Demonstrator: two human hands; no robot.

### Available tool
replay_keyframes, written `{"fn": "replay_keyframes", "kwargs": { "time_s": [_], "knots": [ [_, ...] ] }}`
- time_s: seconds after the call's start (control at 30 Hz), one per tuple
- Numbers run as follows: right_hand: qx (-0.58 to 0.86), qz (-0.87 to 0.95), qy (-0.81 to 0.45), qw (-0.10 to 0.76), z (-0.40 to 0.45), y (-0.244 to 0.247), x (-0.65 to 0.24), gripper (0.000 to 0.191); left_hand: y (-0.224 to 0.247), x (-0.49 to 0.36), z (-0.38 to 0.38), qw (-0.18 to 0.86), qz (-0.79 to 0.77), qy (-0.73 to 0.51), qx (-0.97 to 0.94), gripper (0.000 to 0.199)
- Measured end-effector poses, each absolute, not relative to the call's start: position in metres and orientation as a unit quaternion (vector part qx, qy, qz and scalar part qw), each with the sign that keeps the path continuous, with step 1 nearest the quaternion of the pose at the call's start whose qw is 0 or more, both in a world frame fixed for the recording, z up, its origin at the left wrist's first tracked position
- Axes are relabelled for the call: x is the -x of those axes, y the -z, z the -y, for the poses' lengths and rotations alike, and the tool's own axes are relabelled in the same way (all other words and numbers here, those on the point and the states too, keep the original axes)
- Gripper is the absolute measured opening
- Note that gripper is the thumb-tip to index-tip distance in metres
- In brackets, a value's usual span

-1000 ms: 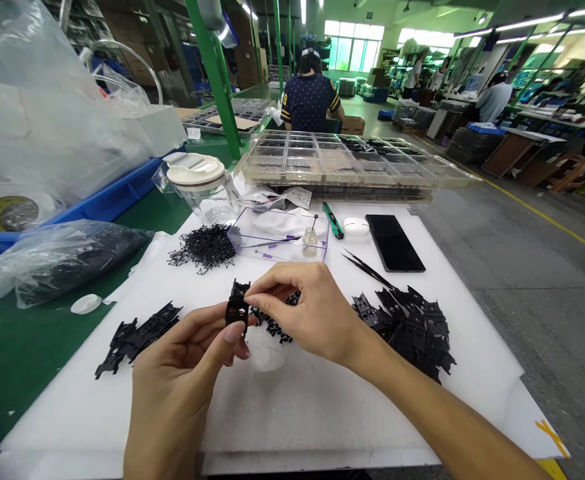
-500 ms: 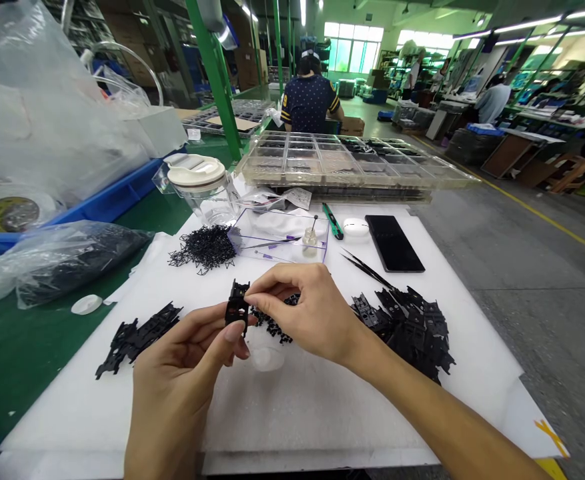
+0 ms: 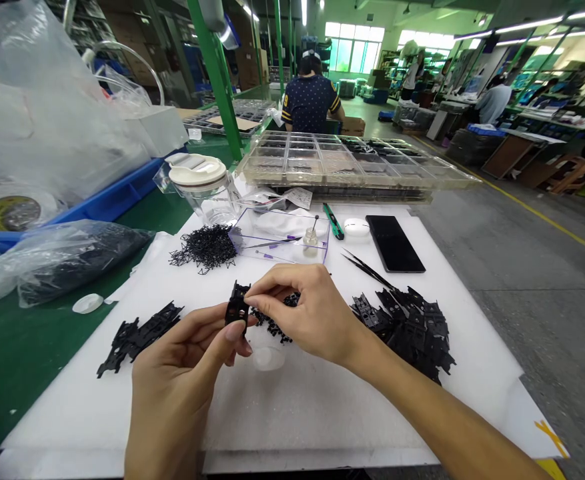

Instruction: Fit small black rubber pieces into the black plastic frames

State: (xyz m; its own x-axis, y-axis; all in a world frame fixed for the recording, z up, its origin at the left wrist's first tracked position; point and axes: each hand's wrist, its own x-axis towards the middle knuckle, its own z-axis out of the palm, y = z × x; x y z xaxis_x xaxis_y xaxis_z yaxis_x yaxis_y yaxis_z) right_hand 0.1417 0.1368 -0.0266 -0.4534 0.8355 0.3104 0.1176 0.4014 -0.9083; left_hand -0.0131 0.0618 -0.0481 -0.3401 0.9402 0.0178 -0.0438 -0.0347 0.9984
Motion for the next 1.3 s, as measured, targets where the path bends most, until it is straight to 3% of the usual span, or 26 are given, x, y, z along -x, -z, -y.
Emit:
{"fn": "replay_keyframes", "kwargs": {
  "time_s": [0.83,1.3],
  "knots": [
    [0.281,0.761,-0.395,0.432,-0.134,0.027,-0.142,0.01,0.042,0.0,-0.054,0.372,-0.579,-0.62,-0.376,0.021],
    [0.314,0.681,-0.518,0.412,-0.136,0.024,-0.14,0.002,0.043,0.0,-0.053,0.373,-0.559,-0.635,-0.381,0.021]
  ]
}}
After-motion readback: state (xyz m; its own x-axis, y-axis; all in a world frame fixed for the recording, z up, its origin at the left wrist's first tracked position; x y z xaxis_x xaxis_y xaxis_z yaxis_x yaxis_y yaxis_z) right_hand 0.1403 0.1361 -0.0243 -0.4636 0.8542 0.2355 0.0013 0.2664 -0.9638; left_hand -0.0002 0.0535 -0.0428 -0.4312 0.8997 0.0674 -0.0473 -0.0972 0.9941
